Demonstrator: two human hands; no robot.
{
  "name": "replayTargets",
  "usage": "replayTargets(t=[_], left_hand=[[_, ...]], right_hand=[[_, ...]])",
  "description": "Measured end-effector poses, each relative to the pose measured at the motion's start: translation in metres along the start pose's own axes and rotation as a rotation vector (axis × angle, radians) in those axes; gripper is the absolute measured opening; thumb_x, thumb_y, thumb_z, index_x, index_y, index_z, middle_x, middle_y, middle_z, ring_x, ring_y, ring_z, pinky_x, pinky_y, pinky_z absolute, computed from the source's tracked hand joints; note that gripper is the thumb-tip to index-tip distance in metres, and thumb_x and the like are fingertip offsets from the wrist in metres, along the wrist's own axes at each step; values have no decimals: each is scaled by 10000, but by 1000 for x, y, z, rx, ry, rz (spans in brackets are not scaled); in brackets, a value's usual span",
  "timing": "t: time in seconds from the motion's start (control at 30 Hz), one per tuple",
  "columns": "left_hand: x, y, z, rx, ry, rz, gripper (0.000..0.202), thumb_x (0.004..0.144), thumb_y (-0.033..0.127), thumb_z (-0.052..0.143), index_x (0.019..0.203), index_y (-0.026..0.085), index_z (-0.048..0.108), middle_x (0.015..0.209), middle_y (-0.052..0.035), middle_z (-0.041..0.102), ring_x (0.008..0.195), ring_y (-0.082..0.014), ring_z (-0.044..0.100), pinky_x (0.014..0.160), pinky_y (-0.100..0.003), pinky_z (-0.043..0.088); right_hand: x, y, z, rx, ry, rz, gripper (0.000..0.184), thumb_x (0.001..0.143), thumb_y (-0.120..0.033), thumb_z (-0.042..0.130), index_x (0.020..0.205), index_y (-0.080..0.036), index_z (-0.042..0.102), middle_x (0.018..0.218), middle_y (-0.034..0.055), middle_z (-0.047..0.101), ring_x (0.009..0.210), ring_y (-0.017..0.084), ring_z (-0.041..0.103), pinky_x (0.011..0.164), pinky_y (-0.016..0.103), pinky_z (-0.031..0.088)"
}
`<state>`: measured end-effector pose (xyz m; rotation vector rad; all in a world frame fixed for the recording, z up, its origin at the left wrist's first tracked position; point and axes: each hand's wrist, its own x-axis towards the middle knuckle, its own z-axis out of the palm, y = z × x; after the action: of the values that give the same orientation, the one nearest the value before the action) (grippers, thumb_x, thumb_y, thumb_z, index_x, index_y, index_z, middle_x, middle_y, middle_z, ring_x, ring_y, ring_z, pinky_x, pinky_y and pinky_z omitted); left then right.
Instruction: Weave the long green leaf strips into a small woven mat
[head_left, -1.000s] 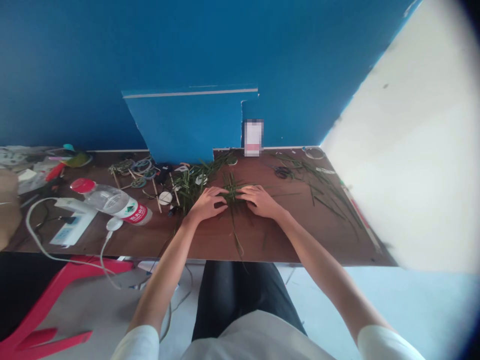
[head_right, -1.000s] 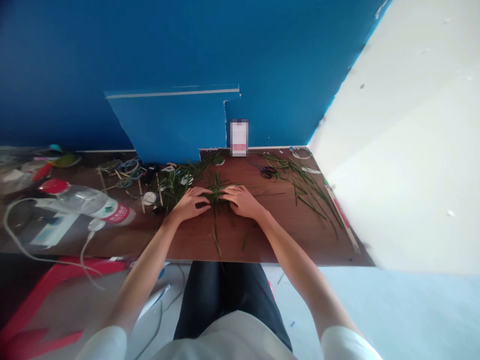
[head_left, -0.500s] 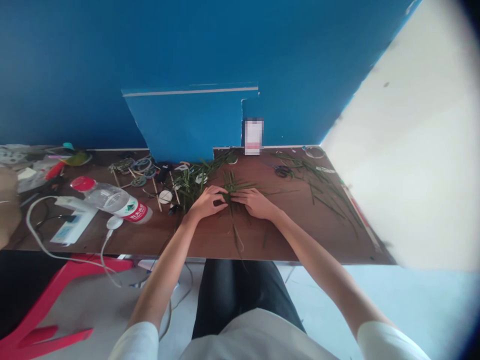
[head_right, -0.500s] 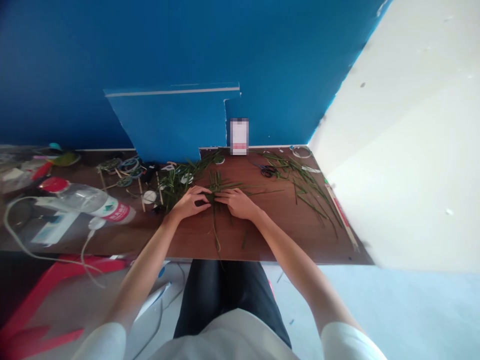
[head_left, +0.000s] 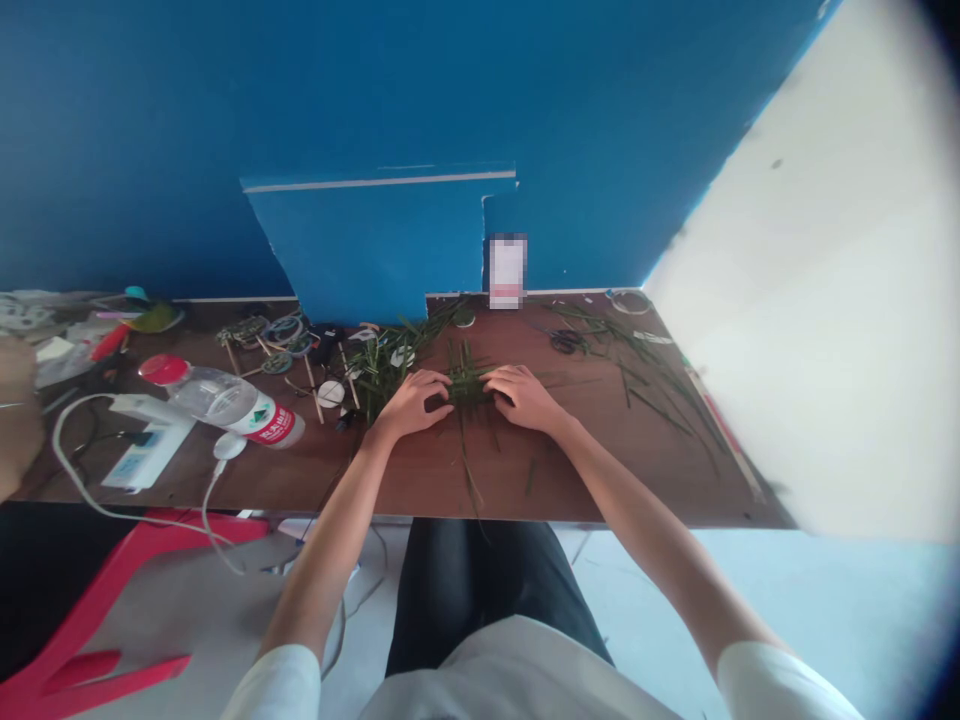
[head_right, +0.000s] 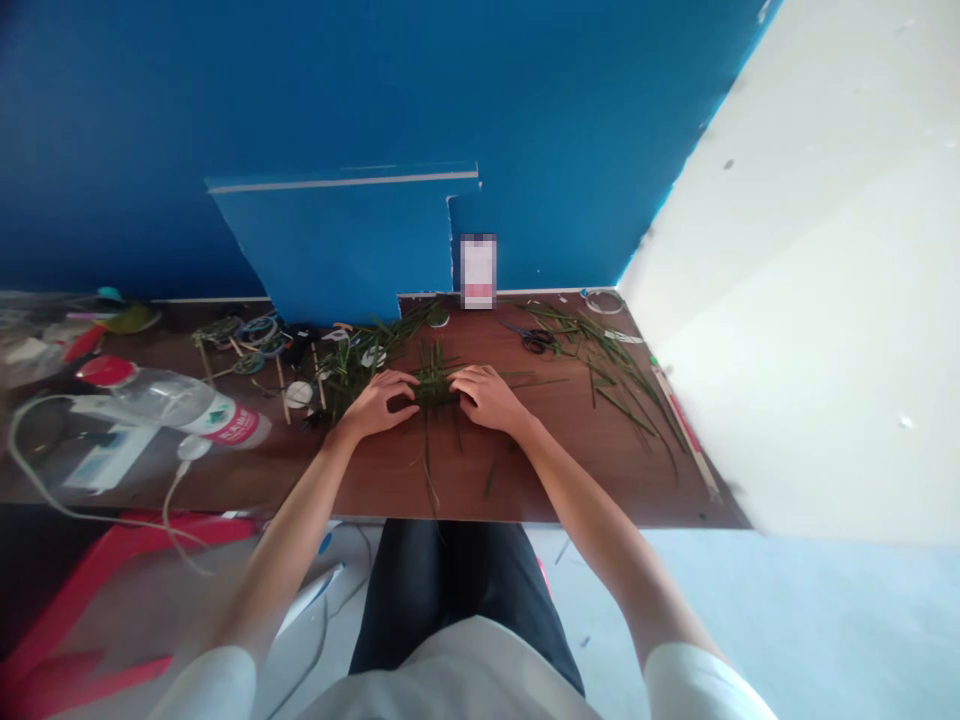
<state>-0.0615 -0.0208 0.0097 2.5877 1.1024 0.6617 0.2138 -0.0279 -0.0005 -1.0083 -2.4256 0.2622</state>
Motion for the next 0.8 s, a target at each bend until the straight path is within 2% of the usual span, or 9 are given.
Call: replayTargets(t=[0.1,0.2,0.47,0.7,0.8], left_hand=[[1,-1,1,19,-4,13,115,880,330,633,912,237,693,1200,-42,639,1166,-227,564,1043,-432,399],[1,-2,3,33,-12,20,127,894,326,617,917,249,715,1196,-35,643,1167,-226,565,1042,-431,395],[1,0,4,43,-23,16,133,898,300,609,918,262,734,1206,-31,642,1169,-227,563,1033,-425,399],[1,-1,6,30,-15,18,132,896,284,599,874,254,726,1170,-26,653,1137,-220,576,1015,-416,401],[2,1,6,44,-14,3,142,905,304,585,919,248,715,1171,-37,655,1136,-224,578,1011,-419,406]], right_hand=[[-1,1,-3,-19,-5,-9,175,916,-225,541,999,-204,693,1253,91,651,1183,258,527,982,429,368],[-1,1,-3,-28,-23,-18,184,944,-282,537,986,-208,700,1240,95,649,1176,255,522,964,423,370],[-1,0,0,-37,-28,3,210,955,-299,528,1014,-204,706,1240,105,641,1180,259,504,952,427,367],[0,1,3,-52,-3,24,208,959,-296,520,964,-205,707,1217,93,653,1159,259,504,934,419,362],[1,1,4,-48,1,30,210,960,-303,519,981,-206,705,1206,92,658,1155,256,506,931,417,360]])
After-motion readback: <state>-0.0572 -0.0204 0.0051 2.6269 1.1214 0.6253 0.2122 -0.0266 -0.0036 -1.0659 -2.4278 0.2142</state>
